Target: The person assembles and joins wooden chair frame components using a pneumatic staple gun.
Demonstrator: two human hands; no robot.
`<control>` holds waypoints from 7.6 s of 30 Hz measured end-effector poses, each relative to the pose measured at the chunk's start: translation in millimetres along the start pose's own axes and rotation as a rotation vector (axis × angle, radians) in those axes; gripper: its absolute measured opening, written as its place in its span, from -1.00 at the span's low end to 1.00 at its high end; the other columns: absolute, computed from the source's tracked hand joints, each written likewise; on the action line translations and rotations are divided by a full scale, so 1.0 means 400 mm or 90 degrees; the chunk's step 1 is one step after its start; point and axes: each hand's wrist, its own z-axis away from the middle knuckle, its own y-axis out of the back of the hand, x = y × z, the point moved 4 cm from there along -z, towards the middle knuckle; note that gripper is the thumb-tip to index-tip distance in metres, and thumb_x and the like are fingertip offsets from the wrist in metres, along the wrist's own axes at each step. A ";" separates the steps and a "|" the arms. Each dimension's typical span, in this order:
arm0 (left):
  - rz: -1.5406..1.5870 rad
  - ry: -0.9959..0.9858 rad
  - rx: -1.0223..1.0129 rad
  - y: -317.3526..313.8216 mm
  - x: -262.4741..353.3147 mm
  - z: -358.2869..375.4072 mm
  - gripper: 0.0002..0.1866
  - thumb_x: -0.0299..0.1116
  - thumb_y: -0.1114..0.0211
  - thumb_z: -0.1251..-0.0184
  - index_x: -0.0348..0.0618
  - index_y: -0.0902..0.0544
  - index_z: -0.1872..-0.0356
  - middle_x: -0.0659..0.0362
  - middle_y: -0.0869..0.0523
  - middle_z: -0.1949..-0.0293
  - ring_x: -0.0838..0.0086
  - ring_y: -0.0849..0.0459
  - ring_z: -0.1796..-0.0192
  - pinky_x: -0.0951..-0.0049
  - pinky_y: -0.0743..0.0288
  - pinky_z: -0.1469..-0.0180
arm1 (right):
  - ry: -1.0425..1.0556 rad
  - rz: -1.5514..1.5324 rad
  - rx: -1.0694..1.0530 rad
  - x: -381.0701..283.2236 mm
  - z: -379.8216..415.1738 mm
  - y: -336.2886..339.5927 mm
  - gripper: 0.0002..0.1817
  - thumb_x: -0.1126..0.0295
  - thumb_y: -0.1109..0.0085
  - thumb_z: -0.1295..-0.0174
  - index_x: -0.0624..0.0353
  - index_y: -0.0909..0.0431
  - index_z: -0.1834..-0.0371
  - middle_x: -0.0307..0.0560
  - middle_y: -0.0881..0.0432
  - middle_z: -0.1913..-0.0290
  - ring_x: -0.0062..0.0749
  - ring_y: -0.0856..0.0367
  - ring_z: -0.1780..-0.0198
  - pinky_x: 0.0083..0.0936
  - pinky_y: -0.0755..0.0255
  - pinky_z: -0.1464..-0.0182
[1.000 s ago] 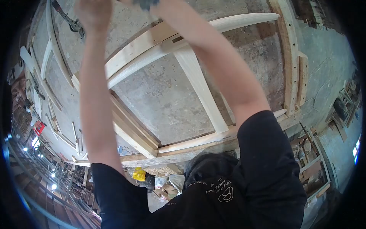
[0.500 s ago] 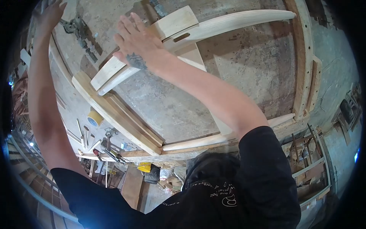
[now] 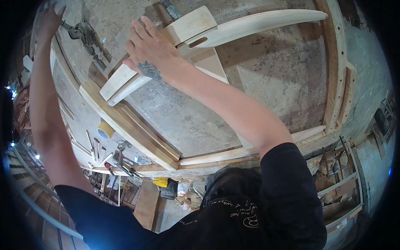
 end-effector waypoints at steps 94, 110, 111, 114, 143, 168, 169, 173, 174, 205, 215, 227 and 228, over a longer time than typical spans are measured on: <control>1.087 0.221 -0.668 0.833 0.760 1.310 -0.82 -0.34 -0.51 -0.34 -0.21 -0.72 0.36 0.36 -0.57 0.63 0.70 -0.43 0.63 0.56 -0.22 0.57 | -0.892 -0.922 0.040 -0.229 1.467 0.518 -0.63 0.07 -0.21 -0.50 0.18 -0.75 0.15 -0.32 -0.64 0.39 -0.63 -0.58 0.38 -0.52 -0.54 0.32; 0.989 0.113 -0.853 0.849 0.939 1.176 -0.79 -0.33 -0.48 -0.37 -0.25 -0.70 0.35 0.34 -0.56 0.61 0.70 -0.42 0.61 0.55 -0.23 0.58 | -0.814 -1.236 0.159 -0.230 1.153 0.282 -0.28 -0.34 -0.07 -0.45 0.25 -0.64 0.20 -0.18 -0.66 0.51 -0.61 -0.56 0.50 -0.60 -0.46 0.38; 0.989 0.113 -0.858 0.850 0.935 1.174 -0.79 -0.33 -0.48 -0.37 -0.26 -0.70 0.34 0.34 -0.55 0.61 0.70 -0.42 0.61 0.55 -0.23 0.58 | -0.806 -1.223 0.156 -0.230 1.152 0.283 -0.29 -0.34 -0.07 -0.45 0.24 -0.64 0.21 -0.19 -0.66 0.51 -0.62 -0.56 0.50 -0.60 -0.46 0.38; 0.989 0.106 -0.864 0.855 0.929 1.168 -0.80 -0.32 -0.47 -0.37 -0.26 -0.71 0.31 0.35 -0.55 0.61 0.70 -0.41 0.61 0.56 -0.23 0.59 | -0.789 -1.197 0.141 -0.228 1.151 0.290 -0.29 -0.33 -0.05 -0.46 0.23 -0.65 0.19 -0.20 -0.66 0.49 -0.63 -0.55 0.48 -0.61 -0.44 0.38; 0.855 0.045 -0.335 0.844 0.802 1.103 -0.64 -0.43 -0.59 -0.20 -0.43 -0.75 0.04 0.00 -0.86 0.16 0.40 -0.83 0.11 0.41 -0.62 0.07 | -0.652 -0.802 0.214 -0.141 1.219 0.342 -0.81 0.28 -0.23 -0.49 0.16 -0.74 0.13 -0.20 -0.79 0.26 -0.58 -0.67 0.35 -0.58 -0.56 0.28; 0.505 -0.088 0.117 0.637 0.693 0.801 -0.71 -0.42 -0.62 0.00 -0.25 -0.75 0.24 -0.11 -0.77 0.41 -0.15 -0.74 0.35 0.11 -0.59 0.33 | -0.413 -0.150 0.239 0.054 1.236 0.394 -0.80 0.25 -0.41 -0.27 -0.01 -0.59 0.44 -0.33 -0.63 0.43 -0.40 -0.66 0.32 -0.41 -0.54 0.18; 0.509 -0.084 0.121 0.633 0.693 0.803 -0.71 -0.42 -0.61 -0.01 -0.24 -0.75 0.24 -0.11 -0.77 0.41 -0.15 -0.74 0.35 0.10 -0.59 0.34 | -0.416 -0.150 0.233 0.054 1.235 0.396 -0.80 0.25 -0.41 -0.27 -0.01 -0.59 0.45 -0.33 -0.64 0.43 -0.40 -0.66 0.32 -0.41 -0.54 0.18; 0.457 -0.085 0.108 0.617 0.686 0.809 -0.72 -0.39 -0.61 -0.01 -0.23 -0.76 0.26 -0.10 -0.77 0.42 -0.14 -0.74 0.36 0.09 -0.58 0.36 | -0.414 -0.155 0.261 0.056 1.235 0.398 -0.81 0.30 -0.44 -0.21 0.01 -0.60 0.46 -0.29 -0.64 0.44 -0.36 -0.66 0.35 -0.40 -0.52 0.24; 0.444 -0.083 0.109 0.622 0.686 0.811 -0.72 -0.38 -0.62 -0.01 -0.23 -0.76 0.27 -0.10 -0.77 0.43 -0.14 -0.74 0.37 0.08 -0.58 0.36 | -0.409 -0.159 0.281 0.054 1.235 0.396 -0.82 0.32 -0.46 -0.19 0.03 -0.61 0.46 -0.27 -0.64 0.45 -0.33 -0.66 0.36 -0.39 -0.51 0.27; 0.579 0.604 -0.534 0.748 0.302 1.529 -0.58 -0.26 -0.47 -0.40 -0.48 -0.72 -0.05 0.02 -0.85 0.12 0.30 -0.75 0.10 0.29 -0.55 -0.01 | -0.134 -0.262 0.146 -0.285 1.139 0.223 -0.87 0.23 -0.41 -0.18 -0.12 -0.62 0.36 -0.31 -0.58 0.29 -0.35 -0.62 0.12 -0.28 -0.39 -0.03; 0.692 0.618 -0.519 0.455 0.003 2.125 -0.45 -0.17 -0.32 -0.42 -0.19 -0.55 -0.35 -0.17 -0.78 -0.02 -0.02 -0.75 -0.06 0.14 -0.52 -0.13 | -0.217 -0.029 0.016 -0.345 1.036 0.194 -0.91 0.32 -0.31 -0.29 0.02 -0.70 0.20 -0.17 -0.66 0.18 -0.18 -0.60 0.00 -0.22 -0.33 -0.18; 0.271 0.556 -0.428 0.031 0.057 2.321 -0.26 -0.38 -0.21 -0.46 -0.03 -0.19 -0.64 -0.09 -0.64 0.14 0.01 -0.69 0.16 0.02 -0.52 0.05 | -0.057 0.019 -0.118 -0.359 1.025 0.144 -0.88 0.32 -0.19 -0.28 0.11 -0.64 0.29 -0.05 -0.56 0.19 -0.05 -0.58 0.04 -0.15 -0.44 -0.12; 0.271 0.546 -0.370 0.024 0.066 2.336 -0.24 -0.36 -0.22 -0.46 -0.05 -0.17 -0.65 -0.08 -0.63 0.15 0.03 -0.68 0.17 0.03 -0.50 0.06 | -0.066 0.018 -0.115 -0.358 1.024 0.147 -0.88 0.33 -0.19 -0.28 0.11 -0.64 0.29 -0.05 -0.56 0.20 -0.05 -0.58 0.04 -0.16 -0.45 -0.12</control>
